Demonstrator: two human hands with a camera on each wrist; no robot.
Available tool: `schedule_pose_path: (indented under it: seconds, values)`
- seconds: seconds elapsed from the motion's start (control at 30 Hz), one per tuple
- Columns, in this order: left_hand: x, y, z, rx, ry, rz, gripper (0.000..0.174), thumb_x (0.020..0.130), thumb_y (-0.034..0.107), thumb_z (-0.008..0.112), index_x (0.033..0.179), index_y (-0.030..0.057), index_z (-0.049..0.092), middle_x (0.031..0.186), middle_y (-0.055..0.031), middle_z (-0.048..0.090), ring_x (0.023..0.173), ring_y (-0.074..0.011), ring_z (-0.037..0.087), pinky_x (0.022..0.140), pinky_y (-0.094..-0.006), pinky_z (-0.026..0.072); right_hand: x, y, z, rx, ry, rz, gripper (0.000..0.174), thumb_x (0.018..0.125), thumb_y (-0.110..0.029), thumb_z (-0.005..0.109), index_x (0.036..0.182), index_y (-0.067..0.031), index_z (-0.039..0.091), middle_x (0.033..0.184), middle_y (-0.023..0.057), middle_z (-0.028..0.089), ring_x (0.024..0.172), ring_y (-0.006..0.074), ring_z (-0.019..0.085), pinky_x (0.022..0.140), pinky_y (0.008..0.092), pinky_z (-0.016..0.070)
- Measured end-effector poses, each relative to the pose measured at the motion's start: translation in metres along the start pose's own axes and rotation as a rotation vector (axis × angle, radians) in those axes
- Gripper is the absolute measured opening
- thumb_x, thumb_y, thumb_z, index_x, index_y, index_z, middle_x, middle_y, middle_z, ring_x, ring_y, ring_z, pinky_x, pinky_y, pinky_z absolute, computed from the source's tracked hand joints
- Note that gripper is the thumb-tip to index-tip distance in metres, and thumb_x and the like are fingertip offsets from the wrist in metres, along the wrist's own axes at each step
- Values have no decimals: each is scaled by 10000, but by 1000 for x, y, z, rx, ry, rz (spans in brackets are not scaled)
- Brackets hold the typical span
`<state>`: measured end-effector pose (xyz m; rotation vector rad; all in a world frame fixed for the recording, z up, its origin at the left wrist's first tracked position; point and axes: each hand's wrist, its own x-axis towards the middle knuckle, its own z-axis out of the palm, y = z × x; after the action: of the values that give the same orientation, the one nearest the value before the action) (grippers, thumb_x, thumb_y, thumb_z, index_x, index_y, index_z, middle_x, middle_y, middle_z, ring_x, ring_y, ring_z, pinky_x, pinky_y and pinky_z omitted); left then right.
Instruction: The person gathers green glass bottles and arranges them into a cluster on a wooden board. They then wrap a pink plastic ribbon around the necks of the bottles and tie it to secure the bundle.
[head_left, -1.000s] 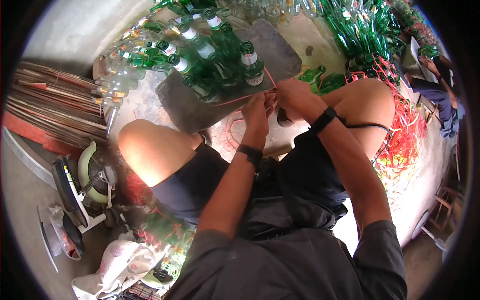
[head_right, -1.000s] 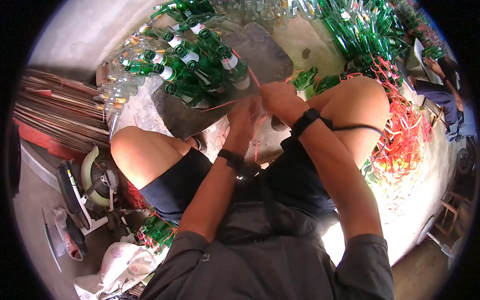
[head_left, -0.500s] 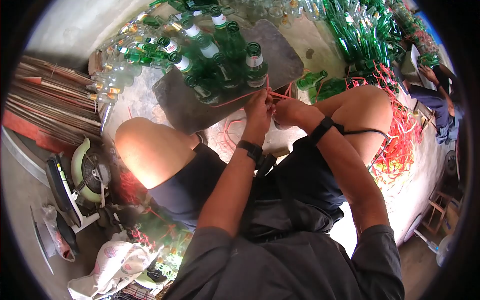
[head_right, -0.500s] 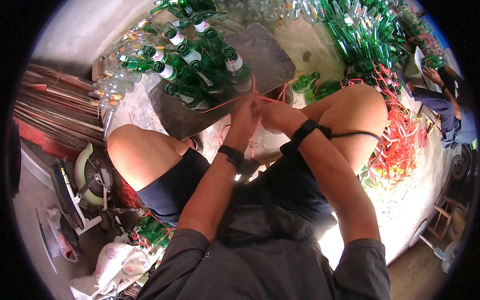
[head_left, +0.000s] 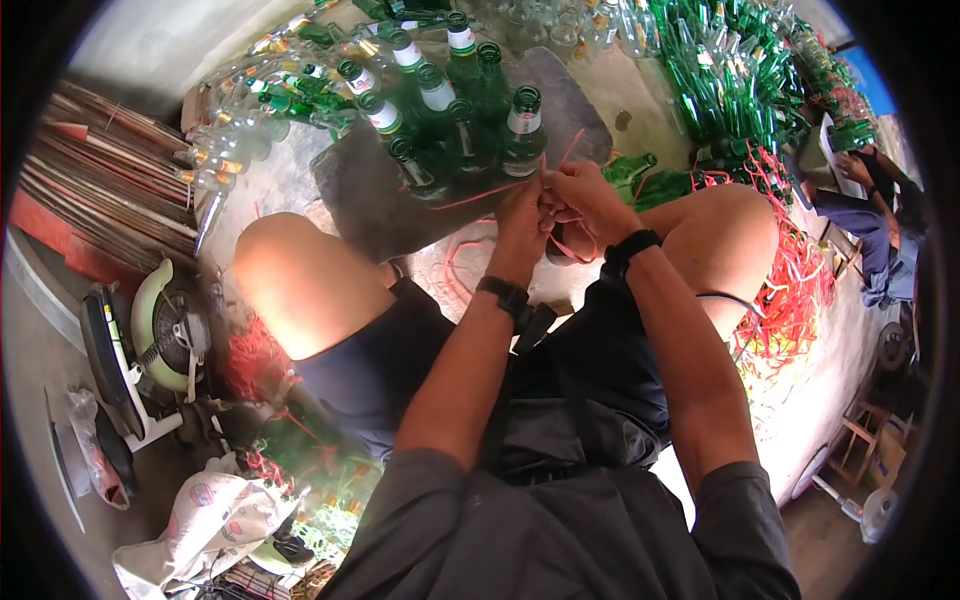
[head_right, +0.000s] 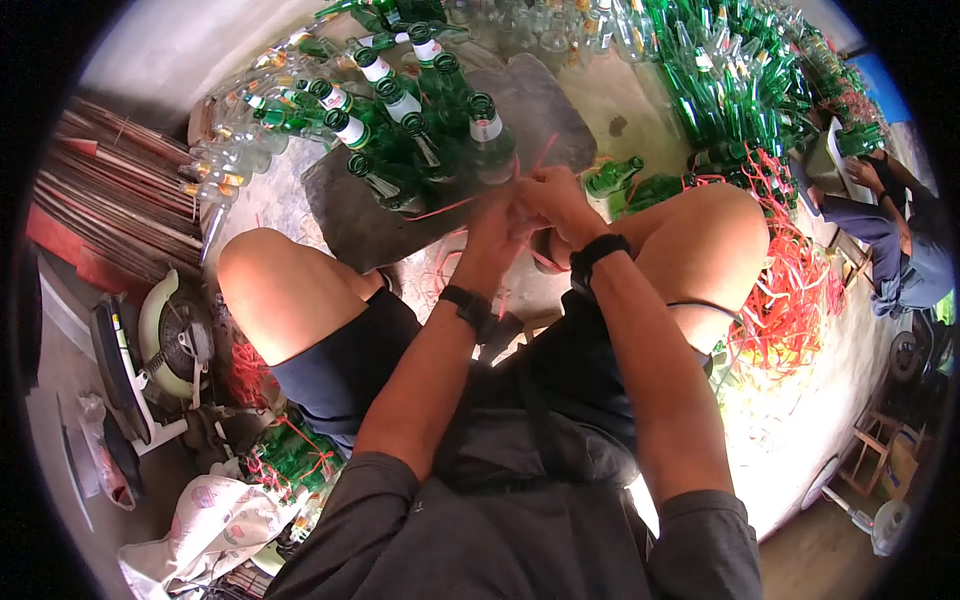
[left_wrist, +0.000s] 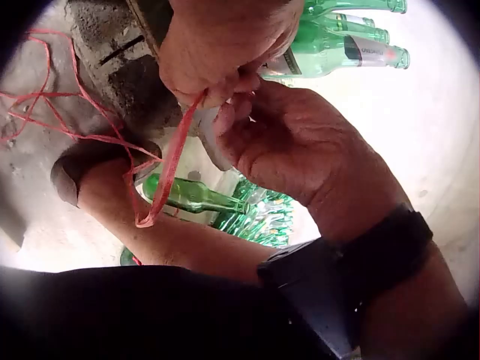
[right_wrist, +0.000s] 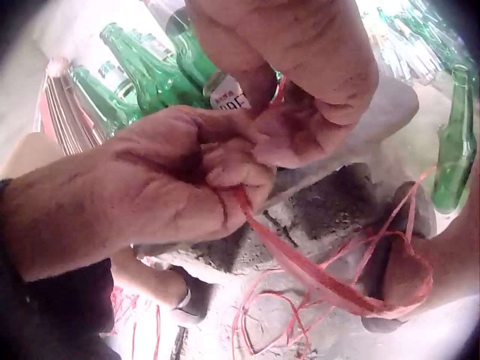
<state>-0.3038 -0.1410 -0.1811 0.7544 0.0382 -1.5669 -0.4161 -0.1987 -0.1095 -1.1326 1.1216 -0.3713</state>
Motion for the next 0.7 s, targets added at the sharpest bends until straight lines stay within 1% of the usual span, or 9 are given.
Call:
schedule_pose_path:
  seconds: [0.03, 0.07, 0.13, 0.17, 0.23, 0.37, 0.47, 0.53, 0.7]
  values:
    - [3, -2, -4, 15, -53, 11, 152, 990, 207, 630, 1042, 65, 641, 809, 3, 606, 657, -100, 591, 531, -250, 464, 1, 5, 1, 112, 25, -7, 278, 969, -302, 639, 910, -31, 667, 763, 10, 643, 633, 106, 605, 612, 258, 524]
    - [4, -4, -9, 15, -53, 13, 152, 990, 207, 630, 1042, 65, 641, 809, 3, 606, 657, -100, 591, 531, -250, 464, 2, 10, 1, 110, 24, -7, 278, 969, -302, 639, 910, -31, 667, 763, 10, 643, 633, 106, 605, 612, 258, 524]
    - [-10, 4, 0, 64, 26, 13, 154, 975, 215, 672, 1023, 71, 646, 771, 22, 567, 593, -79, 534, 474, -227, 395, 2, 16, 4, 160, 82, -27, 283, 979, -294, 633, 920, -17, 654, 777, 19, 644, 646, 113, 614, 609, 261, 532]
    - [-17, 6, 4, 67, 28, 11, 154, 975, 215, 672, 1023, 71, 646, 771, 22, 567, 593, -79, 534, 474, -227, 395, 0, 17, 5, 163, 83, -25, 283, 979, -294, 633, 920, -17, 654, 777, 19, 644, 646, 113, 614, 609, 261, 532]
    - [-22, 9, 7, 77, 76, 38, 166, 956, 225, 714, 993, 82, 639, 739, 41, 514, 542, -57, 456, 443, -227, 326, -2, 13, 9, 87, 206, -8, 284, 982, -287, 635, 917, -11, 645, 774, 29, 638, 641, 121, 617, 598, 259, 532]
    - [-24, 16, 2, 100, 114, -4, 150, 976, 213, 694, 1002, 82, 625, 724, 15, 548, 492, -56, 452, 417, -226, 297, 9, 27, 2, 73, 223, -92, 280, 980, -278, 637, 927, -3, 643, 775, 45, 634, 640, 132, 624, 594, 259, 536]
    - [-26, 16, 5, 111, 165, 40, 146, 971, 210, 699, 1013, 88, 631, 732, 16, 551, 473, -50, 412, 416, -228, 286, 12, 25, 0, 14, 305, -7, 271, 979, -268, 636, 925, -3, 639, 772, 48, 626, 644, 141, 641, 587, 266, 541]
    - [-22, 15, 1, 132, 169, 38, 130, 969, 201, 700, 1023, 101, 638, 743, 18, 557, 483, -46, 403, 416, -222, 279, 2, 17, 0, 141, 328, 4, 263, 973, -259, 637, 920, -2, 634, 767, 52, 624, 645, 150, 659, 571, 271, 541]
    - [-22, 9, 6, 111, 162, 63, 132, 961, 200, 713, 1023, 108, 643, 736, 23, 557, 508, -47, 431, 408, -219, 282, 6, 15, -3, 135, 403, 37, 254, 966, -256, 640, 913, -8, 636, 767, 50, 626, 631, 148, 664, 547, 279, 540]
